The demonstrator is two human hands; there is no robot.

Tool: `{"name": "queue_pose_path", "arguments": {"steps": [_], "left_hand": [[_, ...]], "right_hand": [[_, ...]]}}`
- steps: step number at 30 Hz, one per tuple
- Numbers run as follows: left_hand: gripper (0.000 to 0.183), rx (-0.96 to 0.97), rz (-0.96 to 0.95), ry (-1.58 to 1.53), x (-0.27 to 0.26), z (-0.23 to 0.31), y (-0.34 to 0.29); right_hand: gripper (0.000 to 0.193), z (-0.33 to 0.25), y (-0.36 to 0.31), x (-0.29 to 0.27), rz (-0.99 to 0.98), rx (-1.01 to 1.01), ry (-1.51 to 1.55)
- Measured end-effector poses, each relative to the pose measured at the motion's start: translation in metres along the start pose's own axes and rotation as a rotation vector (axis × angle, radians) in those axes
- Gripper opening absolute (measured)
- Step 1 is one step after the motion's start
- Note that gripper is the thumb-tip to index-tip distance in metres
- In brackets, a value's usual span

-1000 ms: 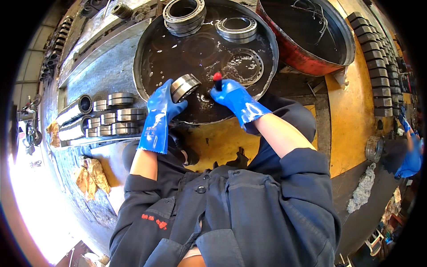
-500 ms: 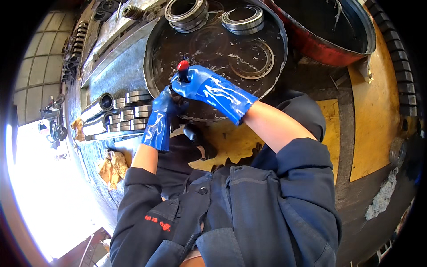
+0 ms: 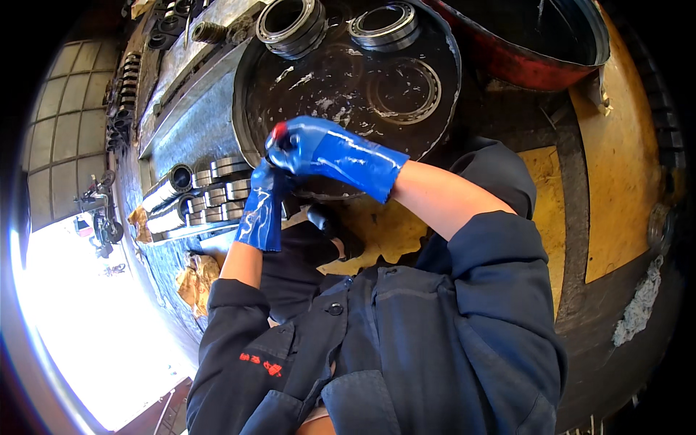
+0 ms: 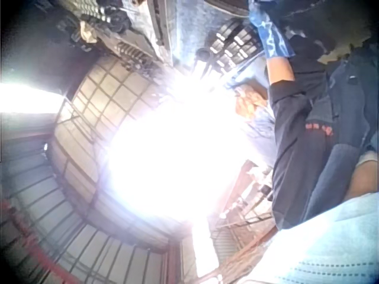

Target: The person washes metal bearings in a basin of liquid, cleans them with a brush, and places them onto a metal tray.

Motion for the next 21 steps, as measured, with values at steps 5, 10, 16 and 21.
{"name": "queue_pose_path", "arguments": {"steps": [5,10,16,21], "left_hand": [[0.091,0.013,0.128,0.005,-0.024,0.017,-0.002],[0.084,0.1,-0.006,0.376,-0.03,0.116,0.031],[0.066,-0.011,-0.247,0.502,0.018,0.113,0.105],[0.076,0.143,-0.126,0.262,-0.025,0.13,0.04]], "right_hand": [[0.028,0.066,-0.006,-0.038,0.263,0.442,0.2],[0.03,0.137,-0.051,-0.064,0.498,0.592,0.559],[0.036,0.115,-0.037,-0.06,0.377,0.496,-0.016],[0.035,0.116,-0.013,-0.096,0.499,0.47,0.188]]}}
Point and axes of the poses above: each hand's wrist, its own y-axis towards the middle knuckle, its own x-axis out of the palm, z = x × y, the point moved 8 cm from there along y, towards the middle knuckle, and after that the axes turned 4 degrees about -x, right-handed, at the moved point
